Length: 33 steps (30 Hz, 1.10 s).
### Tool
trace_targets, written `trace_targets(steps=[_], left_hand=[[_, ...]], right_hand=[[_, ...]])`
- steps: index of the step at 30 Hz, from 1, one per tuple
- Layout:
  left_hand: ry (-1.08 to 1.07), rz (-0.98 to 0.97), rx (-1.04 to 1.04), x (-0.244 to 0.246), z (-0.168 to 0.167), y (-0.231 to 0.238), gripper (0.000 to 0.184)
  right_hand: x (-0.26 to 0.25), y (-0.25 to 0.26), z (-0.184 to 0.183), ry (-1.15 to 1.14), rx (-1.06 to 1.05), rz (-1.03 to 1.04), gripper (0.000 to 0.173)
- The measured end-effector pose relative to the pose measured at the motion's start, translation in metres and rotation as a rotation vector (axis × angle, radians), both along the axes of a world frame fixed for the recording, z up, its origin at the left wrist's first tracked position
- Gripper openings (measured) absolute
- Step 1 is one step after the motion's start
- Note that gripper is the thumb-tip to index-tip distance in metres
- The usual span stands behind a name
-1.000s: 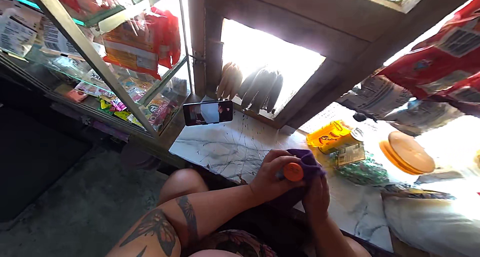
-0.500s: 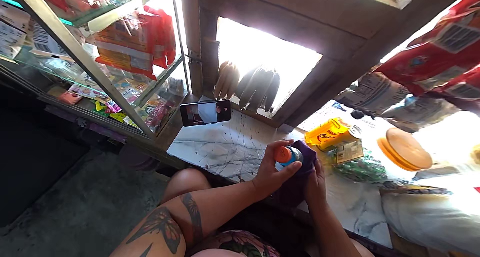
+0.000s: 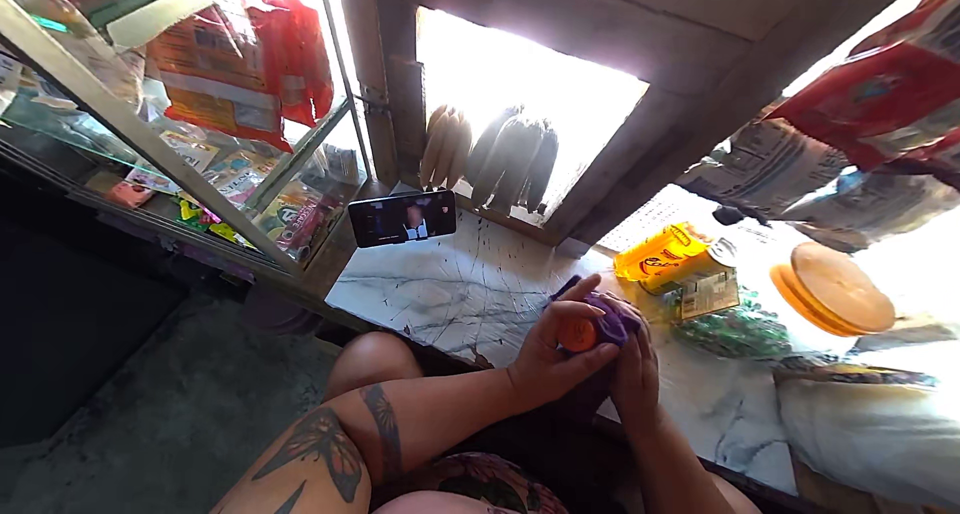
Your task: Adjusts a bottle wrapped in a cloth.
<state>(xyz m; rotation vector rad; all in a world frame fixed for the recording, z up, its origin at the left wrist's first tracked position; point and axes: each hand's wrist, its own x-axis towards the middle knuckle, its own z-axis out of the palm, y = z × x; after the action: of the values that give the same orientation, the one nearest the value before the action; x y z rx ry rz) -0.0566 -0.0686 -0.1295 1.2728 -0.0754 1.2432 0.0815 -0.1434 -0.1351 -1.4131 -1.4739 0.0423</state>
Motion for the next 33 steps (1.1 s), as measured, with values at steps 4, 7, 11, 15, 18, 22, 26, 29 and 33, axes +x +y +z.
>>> trace_targets(steps=[4,7,11,15,18,22,26,29,33], left_hand=[[0.007,-0.015,0.004,0.001,0.002,0.000,0.035],[0.020,-0.014,0.026,0.003,0.003,0.001,0.035],[0.069,-0.020,0.140,0.001,0.007,0.006,0.033],[0.139,-0.009,0.137,-0.004,0.010,0.006,0.045],[0.150,0.006,0.085,-0.008,0.014,0.003,0.059],[0.154,-0.014,0.075,-0.012,0.015,0.000,0.061],[0.093,-0.051,0.102,-0.012,0.010,-0.005,0.056],[0.091,-0.038,0.123,-0.011,0.011,-0.004,0.053],[0.075,-0.026,0.126,-0.008,0.011,-0.004,0.050]], right_hand=[[0.019,0.005,0.001,0.102,-0.156,-0.138,0.053],[0.025,0.006,0.007,0.263,-0.308,-0.219,0.053],[0.025,0.005,0.006,0.466,-0.318,-0.248,0.053],[0.008,-0.005,0.002,0.370,-0.247,-0.276,0.057],[-0.012,-0.013,0.004,0.232,-0.134,-0.178,0.058],[-0.041,-0.018,0.016,0.179,0.043,-0.038,0.050],[-0.039,-0.016,0.015,0.081,0.112,0.017,0.049],[-0.027,-0.010,0.013,0.054,0.110,0.040,0.048],[-0.011,-0.007,0.005,0.099,0.049,-0.021,0.055]])
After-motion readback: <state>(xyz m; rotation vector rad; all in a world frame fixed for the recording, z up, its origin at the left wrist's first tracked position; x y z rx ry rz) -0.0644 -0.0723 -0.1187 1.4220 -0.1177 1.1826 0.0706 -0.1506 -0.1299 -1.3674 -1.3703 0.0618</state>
